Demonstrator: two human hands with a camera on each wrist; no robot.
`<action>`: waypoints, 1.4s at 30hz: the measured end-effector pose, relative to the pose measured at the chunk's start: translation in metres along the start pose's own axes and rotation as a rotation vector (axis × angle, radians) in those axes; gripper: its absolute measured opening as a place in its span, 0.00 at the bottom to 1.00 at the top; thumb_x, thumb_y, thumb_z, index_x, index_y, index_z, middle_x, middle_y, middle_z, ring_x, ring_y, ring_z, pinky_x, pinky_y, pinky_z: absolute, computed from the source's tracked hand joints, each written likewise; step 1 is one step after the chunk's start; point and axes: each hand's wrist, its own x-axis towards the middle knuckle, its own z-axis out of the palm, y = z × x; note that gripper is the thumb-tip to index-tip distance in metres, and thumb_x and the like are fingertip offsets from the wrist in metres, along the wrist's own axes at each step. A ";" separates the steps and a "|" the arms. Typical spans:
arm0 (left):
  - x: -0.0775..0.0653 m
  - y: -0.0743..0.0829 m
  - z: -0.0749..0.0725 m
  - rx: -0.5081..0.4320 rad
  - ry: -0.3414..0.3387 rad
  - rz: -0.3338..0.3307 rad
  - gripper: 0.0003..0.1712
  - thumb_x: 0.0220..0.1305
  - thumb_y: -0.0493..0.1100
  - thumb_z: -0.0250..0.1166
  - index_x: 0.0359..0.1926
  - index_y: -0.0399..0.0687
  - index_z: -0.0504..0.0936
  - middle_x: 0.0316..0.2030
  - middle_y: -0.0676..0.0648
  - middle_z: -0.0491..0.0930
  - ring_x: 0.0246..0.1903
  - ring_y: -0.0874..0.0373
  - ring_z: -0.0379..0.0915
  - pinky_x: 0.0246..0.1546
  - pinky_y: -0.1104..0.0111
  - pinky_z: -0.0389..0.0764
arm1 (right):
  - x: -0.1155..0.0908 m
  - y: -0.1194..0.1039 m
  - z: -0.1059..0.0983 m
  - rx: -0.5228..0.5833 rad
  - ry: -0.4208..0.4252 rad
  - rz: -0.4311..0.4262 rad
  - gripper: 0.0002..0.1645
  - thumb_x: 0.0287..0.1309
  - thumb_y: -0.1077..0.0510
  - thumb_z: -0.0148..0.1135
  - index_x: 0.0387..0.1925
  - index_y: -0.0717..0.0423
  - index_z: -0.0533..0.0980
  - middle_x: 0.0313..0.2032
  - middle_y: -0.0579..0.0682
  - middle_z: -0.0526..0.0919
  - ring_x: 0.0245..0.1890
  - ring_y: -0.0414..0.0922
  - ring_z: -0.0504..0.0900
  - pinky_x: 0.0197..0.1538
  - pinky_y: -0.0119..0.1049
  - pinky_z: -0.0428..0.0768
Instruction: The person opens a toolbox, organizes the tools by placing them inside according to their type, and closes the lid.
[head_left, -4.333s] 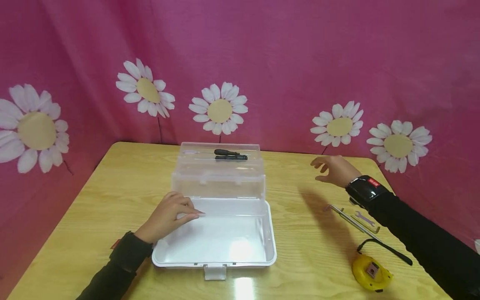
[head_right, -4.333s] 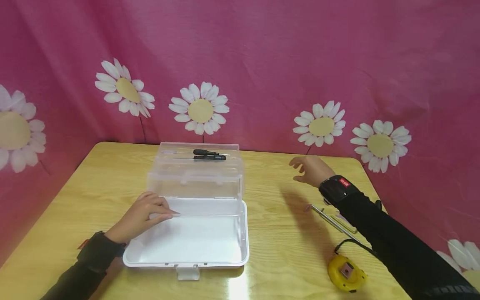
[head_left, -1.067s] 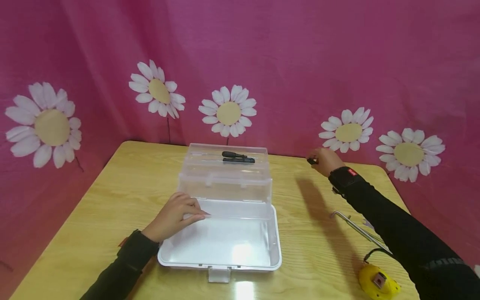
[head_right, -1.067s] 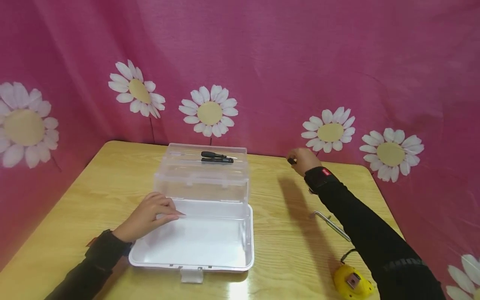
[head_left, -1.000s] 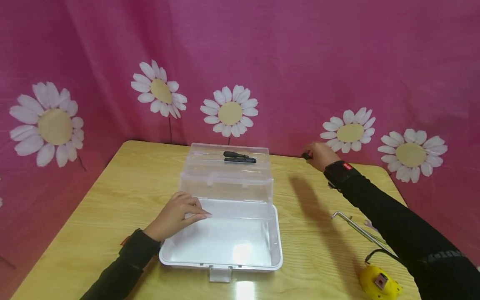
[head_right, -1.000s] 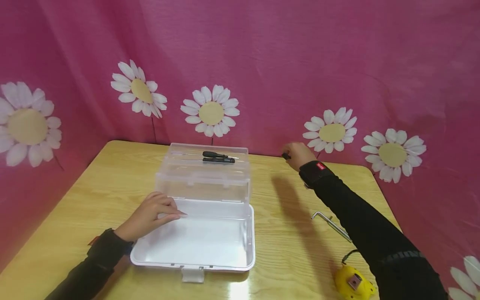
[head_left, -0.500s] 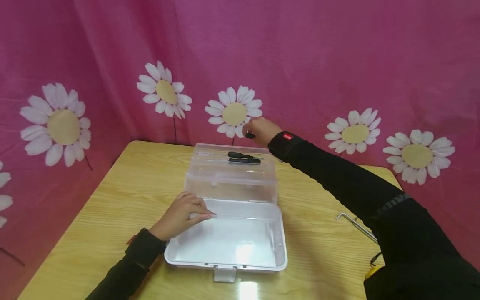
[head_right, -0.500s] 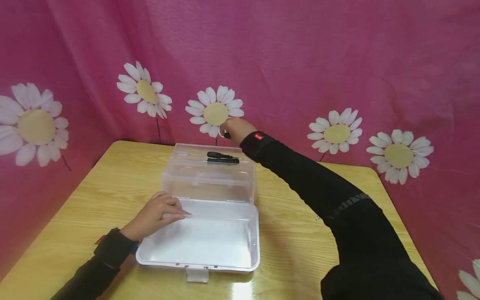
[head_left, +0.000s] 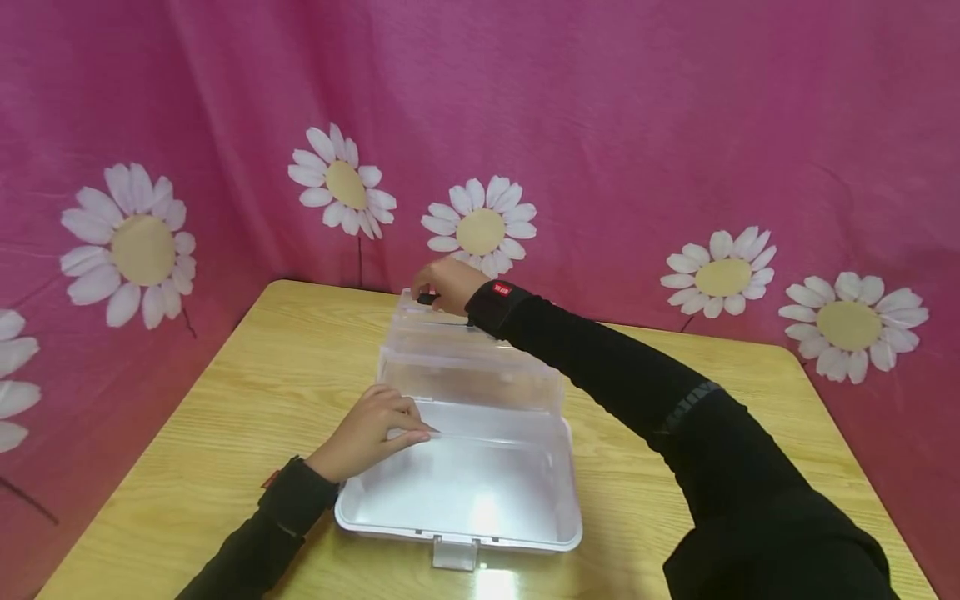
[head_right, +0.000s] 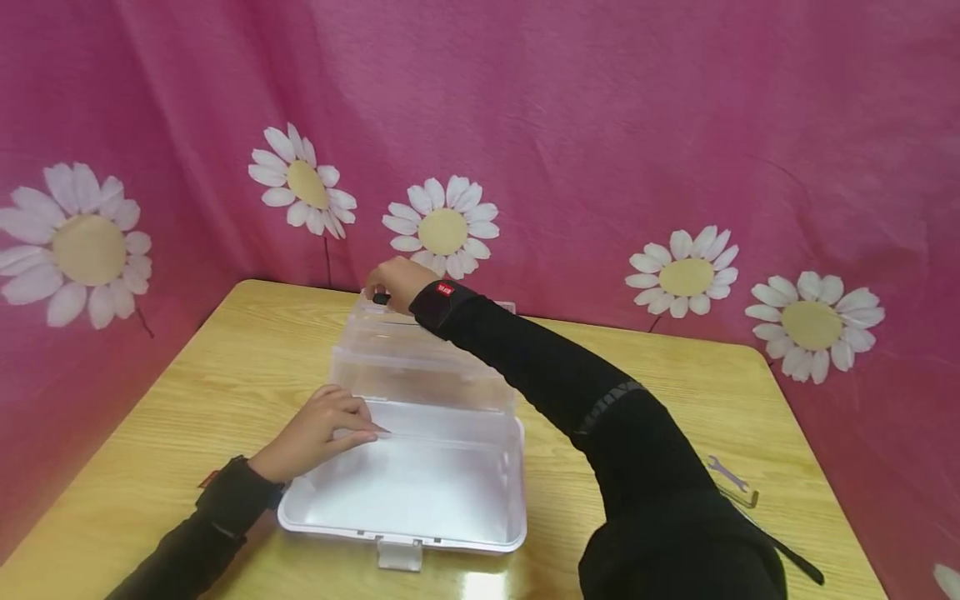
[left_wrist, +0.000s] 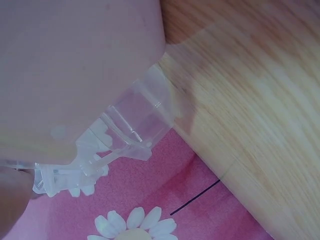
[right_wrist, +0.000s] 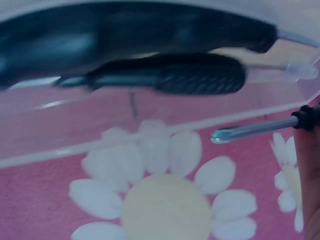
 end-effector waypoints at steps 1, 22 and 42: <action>0.001 0.001 0.001 -0.003 0.000 0.002 0.09 0.59 0.51 0.64 0.35 0.59 0.89 0.27 0.61 0.77 0.34 0.67 0.70 0.51 0.62 0.66 | 0.001 -0.001 0.002 0.008 -0.002 0.001 0.16 0.50 0.67 0.67 0.44 0.57 0.82 0.43 0.52 0.85 0.45 0.46 0.80 0.54 0.35 0.77; 0.010 0.012 0.009 -0.052 -0.072 -0.053 0.09 0.59 0.52 0.64 0.37 0.61 0.88 0.27 0.61 0.77 0.35 0.66 0.69 0.53 0.60 0.65 | -0.003 0.002 0.024 0.024 -0.023 0.041 0.11 0.52 0.67 0.65 0.39 0.58 0.82 0.37 0.53 0.86 0.40 0.45 0.82 0.47 0.34 0.79; 0.001 0.005 0.001 -0.024 -0.035 -0.084 0.09 0.59 0.51 0.64 0.36 0.60 0.88 0.28 0.62 0.77 0.37 0.66 0.69 0.52 0.59 0.66 | -0.107 0.034 -0.036 0.068 0.158 0.098 0.20 0.48 0.63 0.70 0.47 0.61 0.80 0.40 0.55 0.85 0.38 0.48 0.82 0.45 0.38 0.81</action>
